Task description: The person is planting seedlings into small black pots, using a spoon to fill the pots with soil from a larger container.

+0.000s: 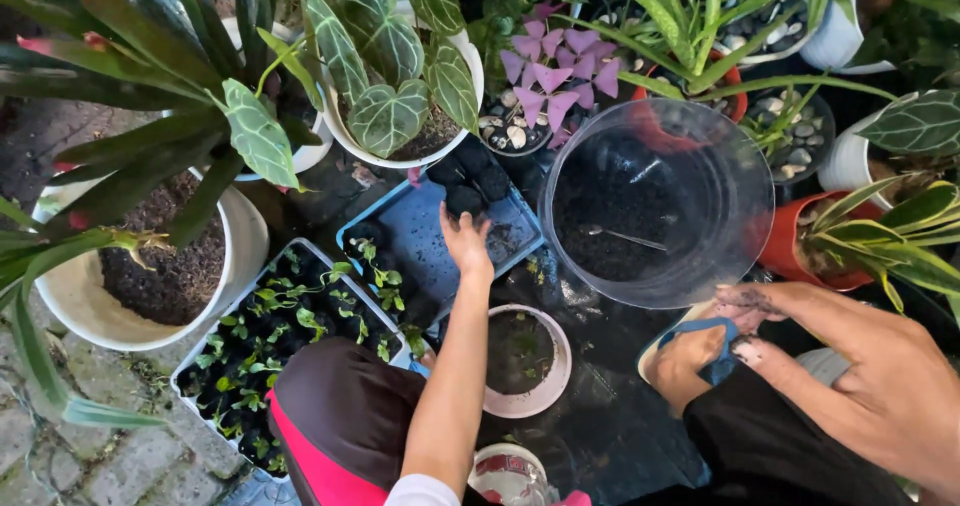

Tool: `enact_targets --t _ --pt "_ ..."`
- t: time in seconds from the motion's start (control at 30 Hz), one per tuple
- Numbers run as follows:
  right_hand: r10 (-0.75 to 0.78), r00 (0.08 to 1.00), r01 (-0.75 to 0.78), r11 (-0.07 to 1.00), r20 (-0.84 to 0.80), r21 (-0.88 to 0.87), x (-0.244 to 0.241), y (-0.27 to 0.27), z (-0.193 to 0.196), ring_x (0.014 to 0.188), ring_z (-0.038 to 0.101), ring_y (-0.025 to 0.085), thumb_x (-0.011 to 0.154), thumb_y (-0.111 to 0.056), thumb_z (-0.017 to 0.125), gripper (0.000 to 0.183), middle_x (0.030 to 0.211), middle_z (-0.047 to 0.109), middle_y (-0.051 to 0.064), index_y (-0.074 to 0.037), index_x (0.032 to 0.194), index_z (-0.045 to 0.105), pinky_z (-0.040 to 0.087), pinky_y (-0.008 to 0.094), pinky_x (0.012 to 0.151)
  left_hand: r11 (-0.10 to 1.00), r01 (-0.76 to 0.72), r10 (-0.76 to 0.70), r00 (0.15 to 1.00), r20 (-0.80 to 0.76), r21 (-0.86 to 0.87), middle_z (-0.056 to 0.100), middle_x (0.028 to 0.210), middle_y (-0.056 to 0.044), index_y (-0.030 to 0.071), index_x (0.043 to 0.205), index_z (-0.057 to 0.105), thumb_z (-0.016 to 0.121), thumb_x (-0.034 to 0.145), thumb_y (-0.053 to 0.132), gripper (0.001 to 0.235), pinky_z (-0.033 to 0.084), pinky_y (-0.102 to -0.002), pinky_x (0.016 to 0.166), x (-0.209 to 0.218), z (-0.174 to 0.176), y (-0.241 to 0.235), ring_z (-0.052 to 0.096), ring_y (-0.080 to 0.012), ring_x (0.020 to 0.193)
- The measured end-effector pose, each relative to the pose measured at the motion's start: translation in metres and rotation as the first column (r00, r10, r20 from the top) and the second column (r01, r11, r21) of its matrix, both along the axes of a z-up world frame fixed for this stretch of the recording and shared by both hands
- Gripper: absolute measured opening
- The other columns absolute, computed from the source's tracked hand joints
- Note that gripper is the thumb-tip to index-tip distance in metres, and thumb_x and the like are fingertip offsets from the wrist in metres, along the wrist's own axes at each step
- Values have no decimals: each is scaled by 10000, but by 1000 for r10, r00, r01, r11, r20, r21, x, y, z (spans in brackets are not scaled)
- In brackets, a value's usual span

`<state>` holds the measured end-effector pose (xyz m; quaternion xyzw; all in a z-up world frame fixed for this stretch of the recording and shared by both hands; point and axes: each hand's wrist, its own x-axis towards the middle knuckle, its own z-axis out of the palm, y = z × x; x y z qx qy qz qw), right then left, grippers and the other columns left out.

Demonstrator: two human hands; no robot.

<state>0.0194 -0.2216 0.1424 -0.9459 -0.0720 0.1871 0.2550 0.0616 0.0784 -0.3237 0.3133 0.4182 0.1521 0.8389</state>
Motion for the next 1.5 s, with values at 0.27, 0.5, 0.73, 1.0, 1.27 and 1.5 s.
enact_targets --t 0.27,0.5,0.73,1.0,1.27,1.5 --pt "9 1000 -9 995 2 97 3 2 -2 895 817 134 711 -143 767 446 1136 819 -1 -76 1151 743 627 282 763 868 247 -149 957 -248 431 631 1038 -69 93 1103 566 544 954 120 153 491 -298 726 -34 -4 -37 626 -173 823" --pt "-4 1000 5 998 -21 69 10 1 -5 918 815 125 723 -146 739 458 1162 828 -28 -61 1172 720 611 288 790 598 584 -432 812 -392 549 738 1112 -137 64 1254 664 611 871 172 401 535 -306 875 -5 -30 -43 689 -261 954" --pt "-107 994 100 979 31 177 44 13 -13 447 629 164 915 -158 673 181 674 686 55 -1 860 743 465 281 465 727 527 -450 850 -275 439 599 694 -15 11 884 770 528 1035 365 454 429 -252 658 -37 126 -45 509 -111 655" --pt "366 894 -281 907 258 -313 50 0 -100 930 725 289 878 -418 683 305 986 717 64 -188 1071 737 583 423 795 521 314 -411 907 -89 794 737 1185 -149 72 1136 765 629 1012 128 193 468 -389 1077 -31 242 -42 640 -242 1221" --pt "318 785 -178 938 531 -299 43 -25 -112 968 714 331 949 -296 611 209 967 703 101 -172 1099 687 522 503 842 159 418 -545 793 -274 894 506 1418 -258 97 1423 563 817 870 379 671 432 -512 1120 -26 264 -65 521 -453 1322" --pt "137 892 -101 989 431 -105 8 -38 -86 1033 700 366 949 -81 559 594 1194 692 114 -184 1531 506 573 515 794 -282 381 -626 623 -470 881 651 704 -43 188 703 614 524 1066 429 445 544 -413 732 -67 304 -39 699 -313 815"
